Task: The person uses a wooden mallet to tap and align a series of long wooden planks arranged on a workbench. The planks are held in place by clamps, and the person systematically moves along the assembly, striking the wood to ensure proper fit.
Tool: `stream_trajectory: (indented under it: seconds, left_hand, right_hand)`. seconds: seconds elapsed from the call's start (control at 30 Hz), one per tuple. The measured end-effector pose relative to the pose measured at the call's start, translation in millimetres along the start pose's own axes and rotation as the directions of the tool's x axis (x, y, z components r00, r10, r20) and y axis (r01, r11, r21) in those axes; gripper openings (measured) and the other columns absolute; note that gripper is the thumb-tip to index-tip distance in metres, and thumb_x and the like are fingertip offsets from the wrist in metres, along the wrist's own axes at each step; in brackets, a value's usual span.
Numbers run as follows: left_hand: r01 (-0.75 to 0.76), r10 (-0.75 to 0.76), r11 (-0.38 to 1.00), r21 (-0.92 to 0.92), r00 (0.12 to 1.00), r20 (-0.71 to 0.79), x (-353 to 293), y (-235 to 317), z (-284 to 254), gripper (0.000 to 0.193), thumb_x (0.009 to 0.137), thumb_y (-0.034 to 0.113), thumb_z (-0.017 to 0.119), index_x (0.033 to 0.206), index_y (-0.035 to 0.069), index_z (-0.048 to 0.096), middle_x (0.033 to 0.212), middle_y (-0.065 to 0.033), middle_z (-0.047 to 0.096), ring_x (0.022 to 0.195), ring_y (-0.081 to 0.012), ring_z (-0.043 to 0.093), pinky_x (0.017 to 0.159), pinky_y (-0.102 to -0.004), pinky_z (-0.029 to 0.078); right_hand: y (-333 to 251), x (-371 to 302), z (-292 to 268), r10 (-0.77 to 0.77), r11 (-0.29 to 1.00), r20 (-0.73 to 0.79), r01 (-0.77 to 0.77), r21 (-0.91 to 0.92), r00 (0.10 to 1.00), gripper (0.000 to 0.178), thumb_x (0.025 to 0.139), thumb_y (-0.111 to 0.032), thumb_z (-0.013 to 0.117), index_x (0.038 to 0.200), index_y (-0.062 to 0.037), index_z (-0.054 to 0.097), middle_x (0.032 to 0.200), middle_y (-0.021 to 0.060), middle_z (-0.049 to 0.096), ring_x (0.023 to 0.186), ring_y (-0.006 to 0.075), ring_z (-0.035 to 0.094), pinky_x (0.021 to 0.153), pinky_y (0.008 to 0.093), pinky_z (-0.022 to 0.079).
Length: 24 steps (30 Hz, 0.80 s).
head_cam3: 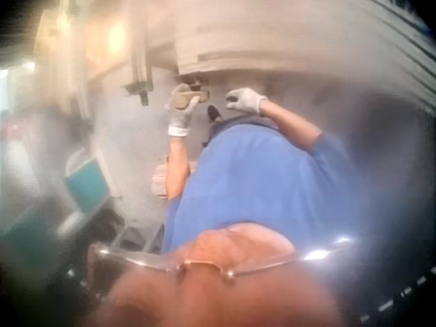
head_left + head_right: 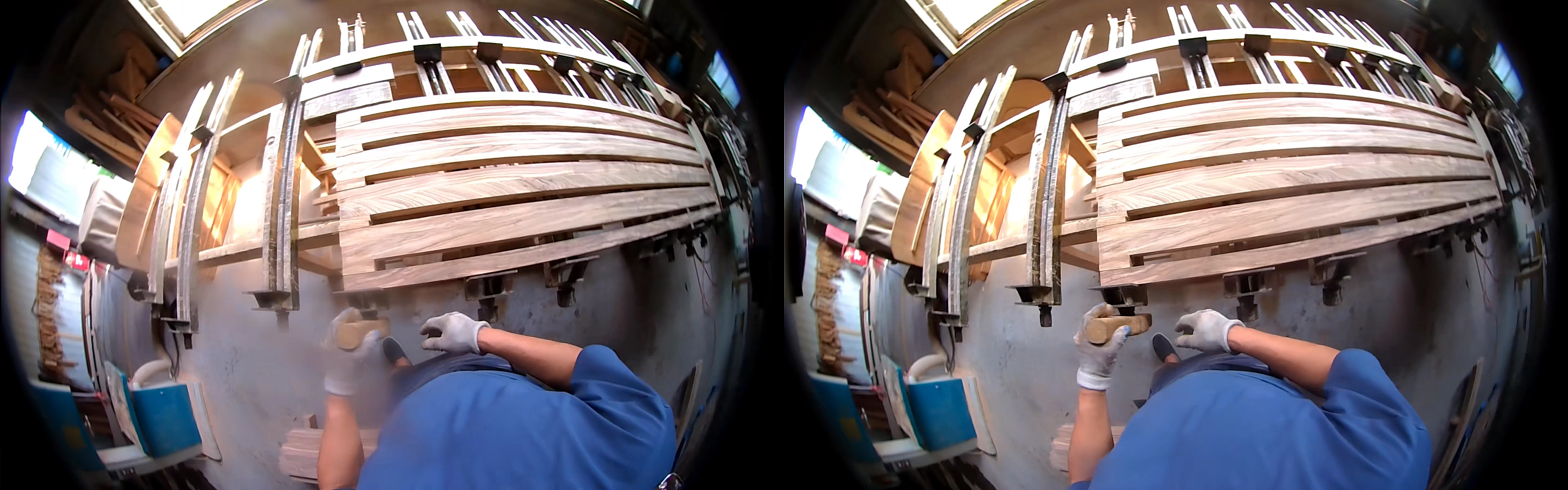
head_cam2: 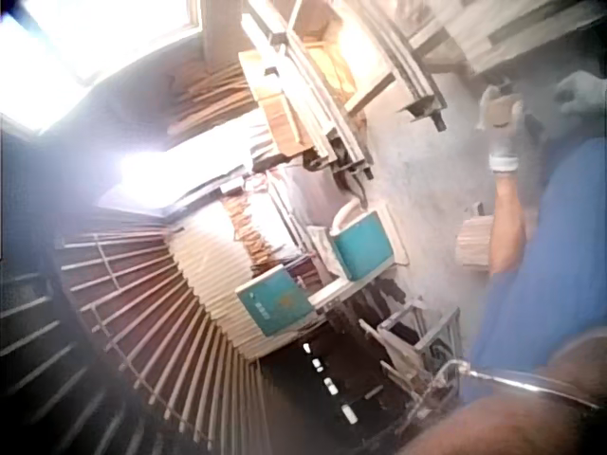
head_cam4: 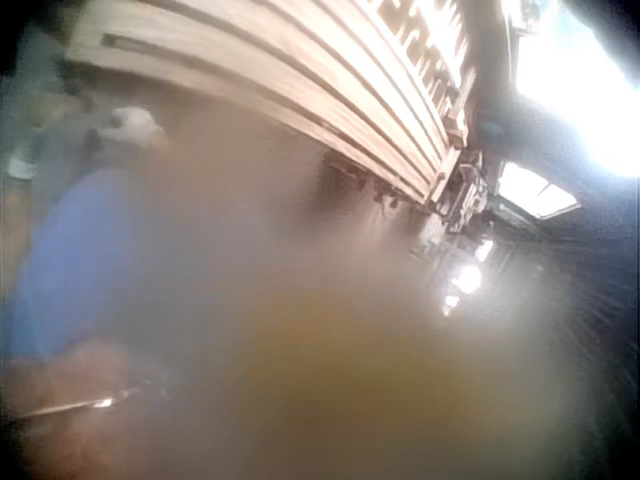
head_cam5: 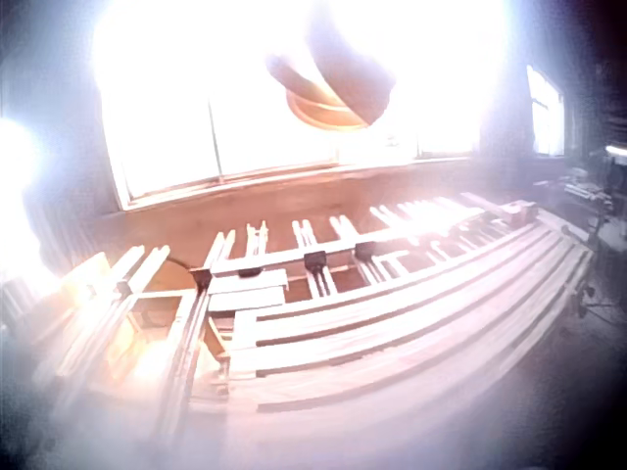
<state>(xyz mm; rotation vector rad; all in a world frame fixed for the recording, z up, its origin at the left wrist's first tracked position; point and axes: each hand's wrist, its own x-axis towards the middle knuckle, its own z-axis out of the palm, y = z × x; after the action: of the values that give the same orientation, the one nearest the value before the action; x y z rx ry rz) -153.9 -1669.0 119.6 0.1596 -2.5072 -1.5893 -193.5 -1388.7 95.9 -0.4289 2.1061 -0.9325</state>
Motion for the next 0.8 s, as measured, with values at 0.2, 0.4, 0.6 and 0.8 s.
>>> stream_trajectory:
  seconds: [0.2,0.4,0.6,0.8]
  left_hand:
    - [-0.148,0.148,0.989,-0.008,0.977,0.154,13,5,-13,0.044,0.079,0.018,0.096,0.11,0.003,0.07,0.103,-0.0127,0.075,0.092,-0.0252,0.076,0.083,-0.0386,0.062]
    - [-0.234,0.252,0.968,-0.095,0.894,0.369,-6,8,-18,0.033,0.076,0.019,0.09,0.098,0.006,0.069,0.088,-0.0107,0.071,0.079,-0.0274,0.074,0.071,-0.0395,0.059]
    - [-0.387,0.488,0.873,-0.297,0.678,0.55,15,56,19,0.036,0.075,0.017,0.091,0.099,0.006,0.068,0.089,-0.0111,0.071,0.078,-0.0297,0.072,0.071,-0.0411,0.057]
    - [-0.385,0.425,0.9,-0.204,0.676,0.602,7,84,36,0.036,0.075,0.013,0.092,0.1,0.004,0.068,0.09,-0.0128,0.07,0.08,-0.0302,0.072,0.073,-0.04,0.058]
  right_hand:
    - [-23,23,54,0.149,0.988,-0.098,-0.152,-0.025,0.984,0.059,0.094,-0.045,0.074,0.138,-0.0068,0.071,0.129,0.0197,0.076,0.12,0.0371,0.072,0.108,0.0432,0.054]
    - [-31,18,94,0.191,0.981,-0.152,-0.183,0.062,0.97,0.058,0.093,-0.042,0.076,0.139,-0.007,0.07,0.129,0.0203,0.076,0.122,0.0363,0.071,0.108,0.0427,0.054]
    - [10,-25,99,0.401,0.914,-0.444,-0.317,0.253,0.801,0.048,0.092,-0.042,0.076,0.124,-0.0075,0.076,0.121,0.0187,0.078,0.116,0.036,0.073,0.103,0.0434,0.056]
    - [64,-73,83,0.433,0.828,-0.9,-0.418,0.373,0.055,0.057,0.088,-0.044,0.082,0.125,-0.0021,0.07,0.119,0.021,0.075,0.114,0.0385,0.071,0.103,0.0466,0.055]
